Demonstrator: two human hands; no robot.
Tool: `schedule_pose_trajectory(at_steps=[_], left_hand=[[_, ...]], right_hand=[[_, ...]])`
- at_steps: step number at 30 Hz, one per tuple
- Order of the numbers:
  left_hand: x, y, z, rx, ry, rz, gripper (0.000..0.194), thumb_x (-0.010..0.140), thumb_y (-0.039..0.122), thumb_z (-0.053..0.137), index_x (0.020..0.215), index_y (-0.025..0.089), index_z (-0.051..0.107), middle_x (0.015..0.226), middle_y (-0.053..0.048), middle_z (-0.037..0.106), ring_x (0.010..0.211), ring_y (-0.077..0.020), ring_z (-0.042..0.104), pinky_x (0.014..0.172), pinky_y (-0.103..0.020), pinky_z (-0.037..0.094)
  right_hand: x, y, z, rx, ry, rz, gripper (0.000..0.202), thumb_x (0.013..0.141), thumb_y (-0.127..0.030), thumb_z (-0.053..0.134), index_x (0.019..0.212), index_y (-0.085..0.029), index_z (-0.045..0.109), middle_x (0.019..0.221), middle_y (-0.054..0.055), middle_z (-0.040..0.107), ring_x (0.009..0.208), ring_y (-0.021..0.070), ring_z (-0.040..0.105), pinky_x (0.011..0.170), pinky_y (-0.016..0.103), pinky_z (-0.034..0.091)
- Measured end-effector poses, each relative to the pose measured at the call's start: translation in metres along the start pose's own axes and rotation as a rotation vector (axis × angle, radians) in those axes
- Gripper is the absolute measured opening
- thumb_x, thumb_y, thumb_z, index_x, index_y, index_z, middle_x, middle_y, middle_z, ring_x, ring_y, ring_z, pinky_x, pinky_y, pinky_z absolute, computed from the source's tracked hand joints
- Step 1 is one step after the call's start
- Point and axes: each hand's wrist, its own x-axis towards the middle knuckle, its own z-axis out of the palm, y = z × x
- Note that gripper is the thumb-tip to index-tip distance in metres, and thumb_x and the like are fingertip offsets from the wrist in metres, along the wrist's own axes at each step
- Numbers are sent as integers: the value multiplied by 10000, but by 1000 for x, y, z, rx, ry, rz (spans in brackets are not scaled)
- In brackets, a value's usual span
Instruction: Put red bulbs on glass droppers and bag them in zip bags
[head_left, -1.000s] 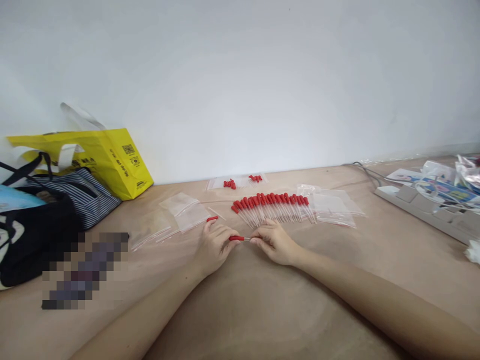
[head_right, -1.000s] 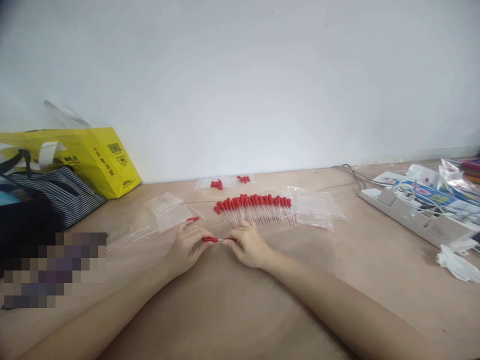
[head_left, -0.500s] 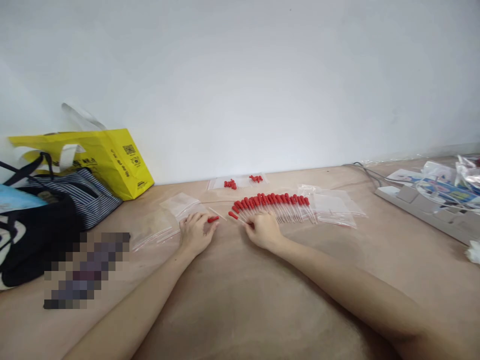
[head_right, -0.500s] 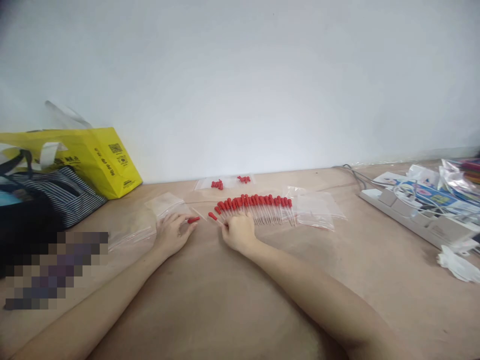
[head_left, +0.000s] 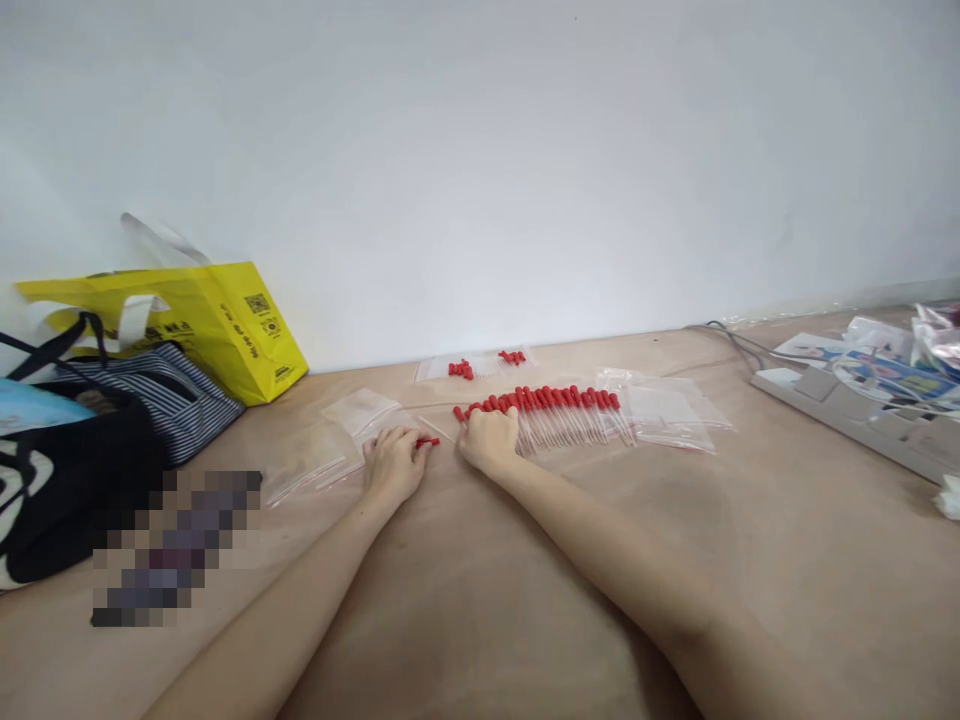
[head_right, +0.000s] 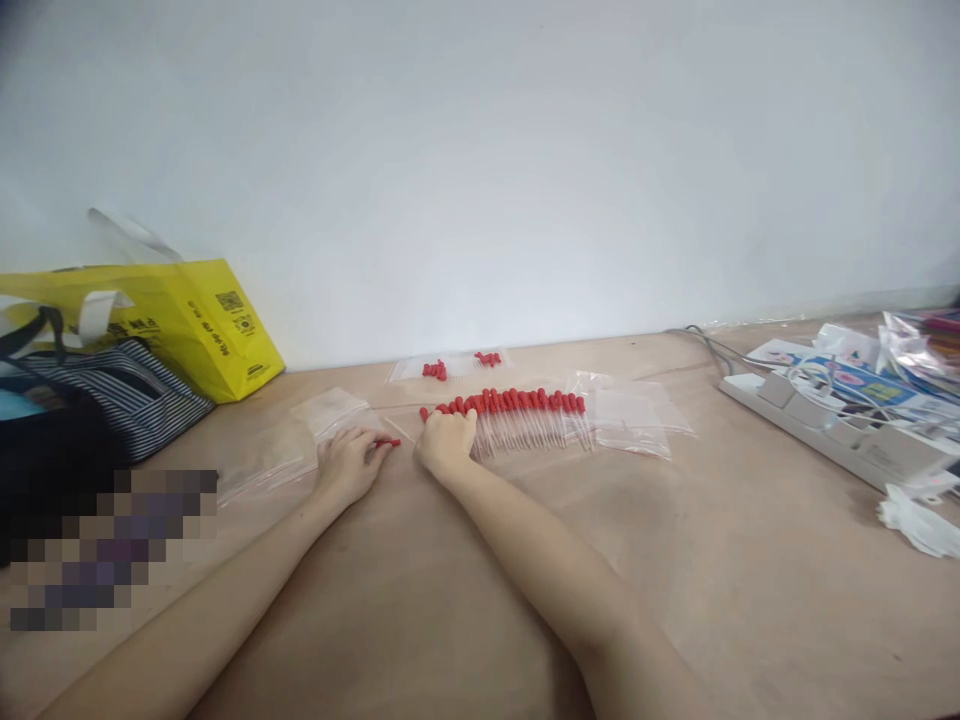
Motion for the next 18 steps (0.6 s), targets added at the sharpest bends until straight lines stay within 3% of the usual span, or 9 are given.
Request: schedule_pose_trajectory(at_steps=[8,14,18], left_hand=[[-2,-1,1,5,41,-54,105,783,226,451,809,214,552,815,-51,641,839,-263,538,711,-401,333],[-4,0,-2,-15,77,-97,145,801,210,415,879,198,536,869,-70,644,851,-274,542,736,-428,329],[-6,-2,-2,-31,102,-83,196,807,192,394,911,212,559,913,-70,643,892,-275,531,756,-431,320]], right_hand=[[6,-25,1,50,8,-89,283,768,-306,435,933,-147,599,1013,131,591,975,226,475,821,362,226],[18,-43,13,47,-74,11,251,772,-197,431,894,-111,633,954,155,614,947,247,489,773,363,258],[18,-47,7,44,-82,15,256,799,-194,411,895,-109,633,945,158,614,939,257,490,755,362,258]])
